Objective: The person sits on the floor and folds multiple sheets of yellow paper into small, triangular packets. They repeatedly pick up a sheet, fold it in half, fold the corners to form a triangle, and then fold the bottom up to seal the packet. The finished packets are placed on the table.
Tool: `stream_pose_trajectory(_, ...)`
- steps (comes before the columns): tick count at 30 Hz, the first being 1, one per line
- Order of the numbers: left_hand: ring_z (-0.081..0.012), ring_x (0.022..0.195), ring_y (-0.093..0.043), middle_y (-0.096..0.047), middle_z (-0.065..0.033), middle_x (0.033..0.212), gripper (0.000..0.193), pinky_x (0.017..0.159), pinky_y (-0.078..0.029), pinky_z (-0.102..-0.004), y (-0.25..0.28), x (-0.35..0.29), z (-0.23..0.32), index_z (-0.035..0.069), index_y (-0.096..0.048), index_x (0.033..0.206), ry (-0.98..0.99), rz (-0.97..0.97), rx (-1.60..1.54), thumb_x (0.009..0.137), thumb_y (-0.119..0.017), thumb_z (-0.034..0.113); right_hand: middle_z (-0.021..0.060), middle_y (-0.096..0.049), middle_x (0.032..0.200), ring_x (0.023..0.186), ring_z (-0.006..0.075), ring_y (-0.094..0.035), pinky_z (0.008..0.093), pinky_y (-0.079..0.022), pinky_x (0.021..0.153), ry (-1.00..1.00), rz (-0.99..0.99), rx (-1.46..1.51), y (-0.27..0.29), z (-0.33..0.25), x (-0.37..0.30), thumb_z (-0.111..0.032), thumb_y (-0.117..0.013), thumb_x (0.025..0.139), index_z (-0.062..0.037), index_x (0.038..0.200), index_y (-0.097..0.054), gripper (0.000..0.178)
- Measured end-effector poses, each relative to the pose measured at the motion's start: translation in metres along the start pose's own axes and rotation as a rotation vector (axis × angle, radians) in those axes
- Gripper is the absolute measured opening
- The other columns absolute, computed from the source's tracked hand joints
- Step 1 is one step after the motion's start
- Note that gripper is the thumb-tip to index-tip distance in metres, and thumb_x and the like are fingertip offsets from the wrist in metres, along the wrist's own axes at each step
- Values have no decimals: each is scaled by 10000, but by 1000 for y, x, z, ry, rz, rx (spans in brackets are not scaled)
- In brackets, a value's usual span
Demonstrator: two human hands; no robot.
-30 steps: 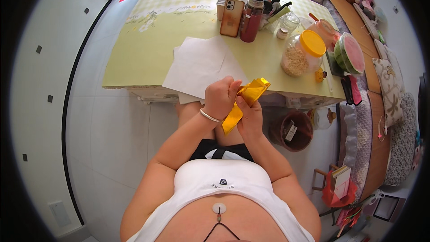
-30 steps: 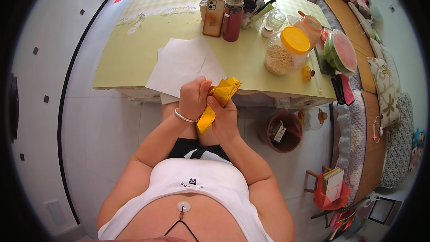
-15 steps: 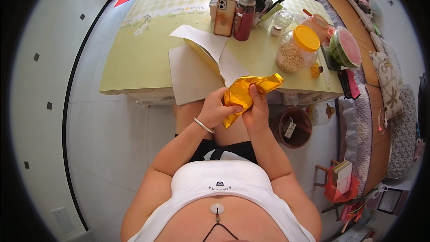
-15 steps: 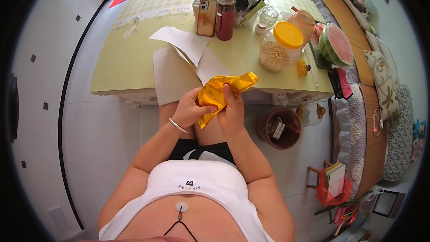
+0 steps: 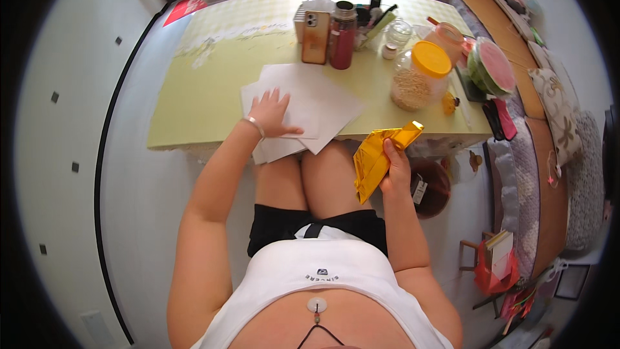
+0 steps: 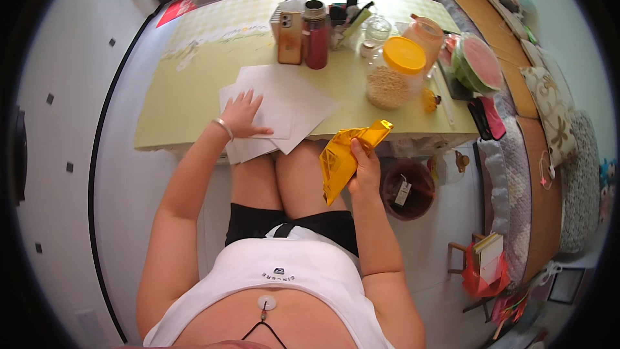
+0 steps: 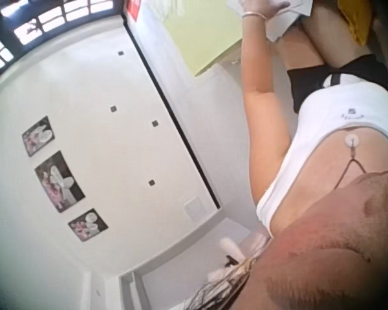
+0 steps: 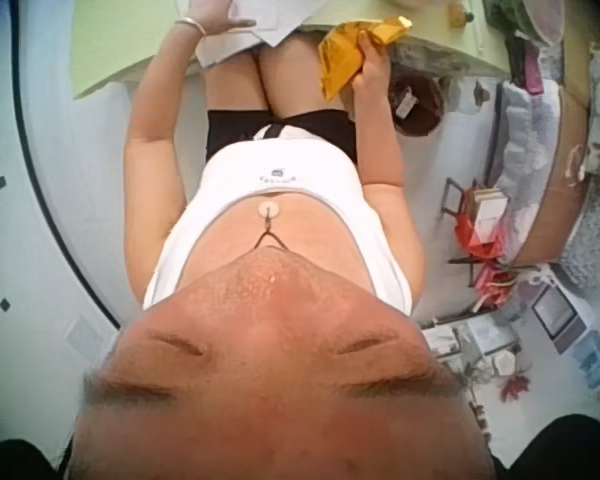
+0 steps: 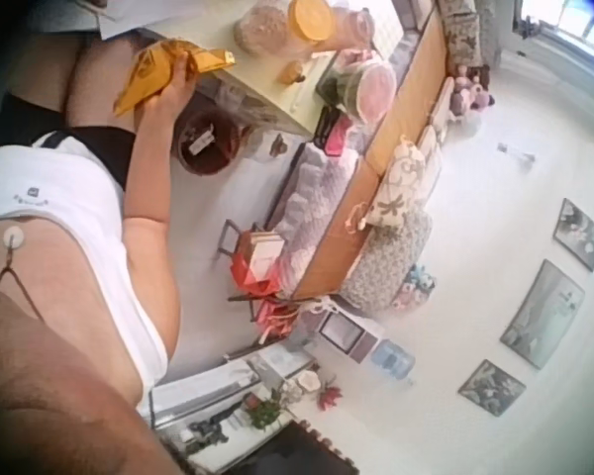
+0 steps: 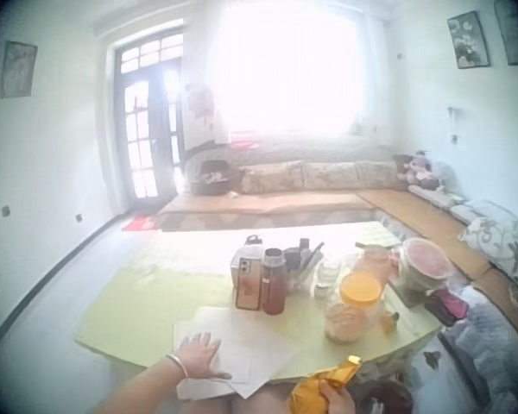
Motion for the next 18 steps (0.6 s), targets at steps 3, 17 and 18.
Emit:
stream_pose_trajectory(3, -480, 1482, -255, -242, -298, 1608, 1189, 1172, -309, -546, -28, -5, 8, 33, -310, 1557, 27, 66, 21, 705, -747, 738, 76, -687, 1171, 1093, 255, -662, 434, -545, 973, 57, 82, -13, 37, -10, 10, -98, -694, 958, -59, 1238, -617, 293)
stream_pose_trajectory(17, -458, 1450, -309, -343, -304, 1547, 1111, 1158, -329, -516, -20, 5, 13, -16, -453, 1450, 68, 72, -153, 674, -792, 704, 61, -678, 1125, 1028, 209, -672, 355, -555, 916, 93, 146, -28, 67, -30, -1, -65, -731, 927, -12, 1203, -622, 301)
stream_pose_trajectory(18, -462, 1456, -304, -337, -295, 1558, 1088, 1143, -330, -562, -22, 13, 8, -7, -464, 1447, 95, 35, -210, 696, -765, 720, 64, -678, 1124, 1028, 208, -672, 354, -555, 914, 87, 102, -51, 53, -35, -1, -65, -728, 929, -8, 1199, -622, 296)
Point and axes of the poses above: each hand's wrist, its own x-axis towards the middle knuckle, its own y-axis out of the back of the hand, z = x × y, the point moved 7 cm from there along x, towards the middle knuckle
